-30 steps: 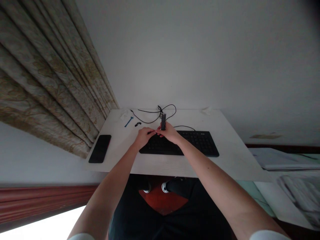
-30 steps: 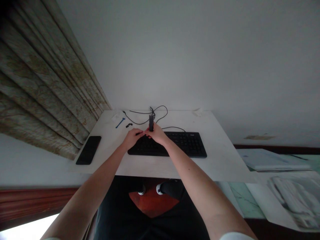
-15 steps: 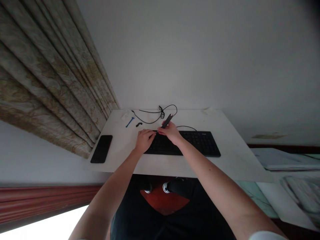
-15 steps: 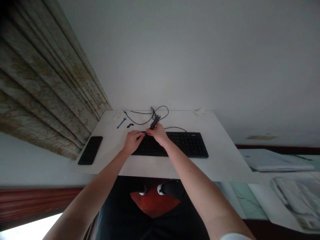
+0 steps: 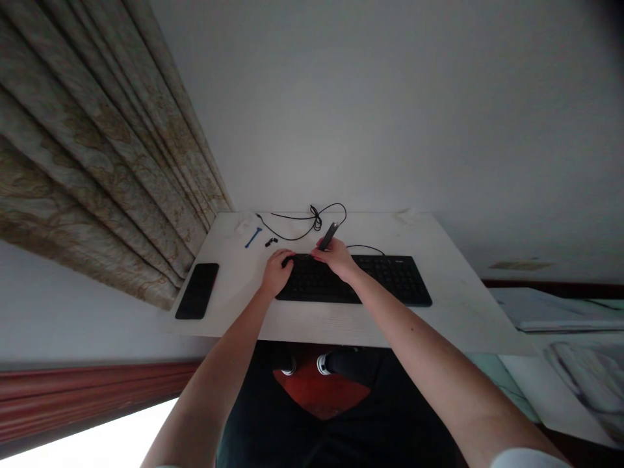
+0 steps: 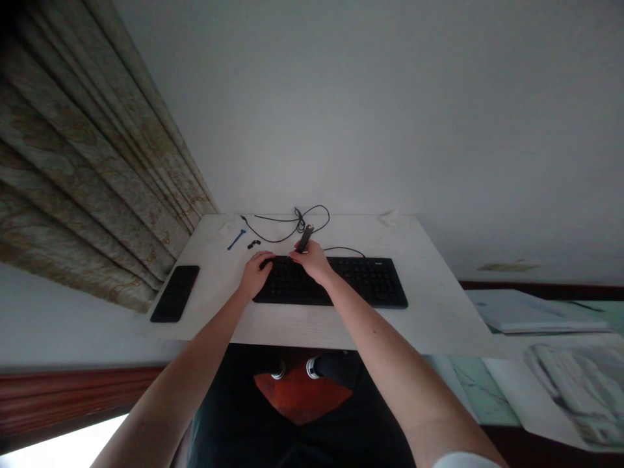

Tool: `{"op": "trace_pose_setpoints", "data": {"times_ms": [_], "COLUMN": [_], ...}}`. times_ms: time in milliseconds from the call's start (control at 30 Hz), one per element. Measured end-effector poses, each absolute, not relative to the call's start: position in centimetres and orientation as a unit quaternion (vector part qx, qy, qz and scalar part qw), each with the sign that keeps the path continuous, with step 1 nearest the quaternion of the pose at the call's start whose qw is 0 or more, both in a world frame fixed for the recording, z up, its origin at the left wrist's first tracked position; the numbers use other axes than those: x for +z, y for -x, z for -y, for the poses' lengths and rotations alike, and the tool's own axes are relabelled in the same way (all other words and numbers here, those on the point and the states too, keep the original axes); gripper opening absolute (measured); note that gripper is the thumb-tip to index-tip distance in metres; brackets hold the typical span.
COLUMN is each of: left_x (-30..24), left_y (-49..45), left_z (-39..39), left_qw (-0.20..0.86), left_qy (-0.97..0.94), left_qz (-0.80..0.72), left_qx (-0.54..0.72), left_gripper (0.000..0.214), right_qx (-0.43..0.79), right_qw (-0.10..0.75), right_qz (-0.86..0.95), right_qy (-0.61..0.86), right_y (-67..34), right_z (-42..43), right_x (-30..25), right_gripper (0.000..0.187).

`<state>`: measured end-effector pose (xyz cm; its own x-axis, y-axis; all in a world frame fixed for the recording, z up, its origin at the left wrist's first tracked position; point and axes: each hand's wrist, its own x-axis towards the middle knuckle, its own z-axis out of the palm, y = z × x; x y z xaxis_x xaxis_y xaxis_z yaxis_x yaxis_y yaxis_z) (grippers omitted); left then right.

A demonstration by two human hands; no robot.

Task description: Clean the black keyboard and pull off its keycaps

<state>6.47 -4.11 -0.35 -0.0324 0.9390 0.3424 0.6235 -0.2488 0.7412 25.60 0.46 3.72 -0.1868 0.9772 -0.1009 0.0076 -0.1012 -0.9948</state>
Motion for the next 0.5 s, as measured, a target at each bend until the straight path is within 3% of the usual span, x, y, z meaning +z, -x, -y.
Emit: {"op": "trace_pose_setpoints", "data": {"times_ms": [167, 500], "left_x": [-0.8, -0.6], "left_y": [-6.2, -6.2], "left_z": [4.0, 4.0], "left_qw": [0.22, 0.226], "left_qy": [-0.671, -0.678], "left_qz": [-0.576, -0.578], "left_qx": [0.411, 0.394], "left_gripper": [0.028, 0.031], "right_qx": [0.535, 0.328], "right_qw": [0.389, 0.285], "right_qz": [0.575, 0.769], "right_qy": [0.482, 0.468], "right_y": [-25.5, -25.2], "right_z": [-0.7, -2.0], "right_x": [3.3, 4.9], "right_gripper": [0.026, 0.015]}}
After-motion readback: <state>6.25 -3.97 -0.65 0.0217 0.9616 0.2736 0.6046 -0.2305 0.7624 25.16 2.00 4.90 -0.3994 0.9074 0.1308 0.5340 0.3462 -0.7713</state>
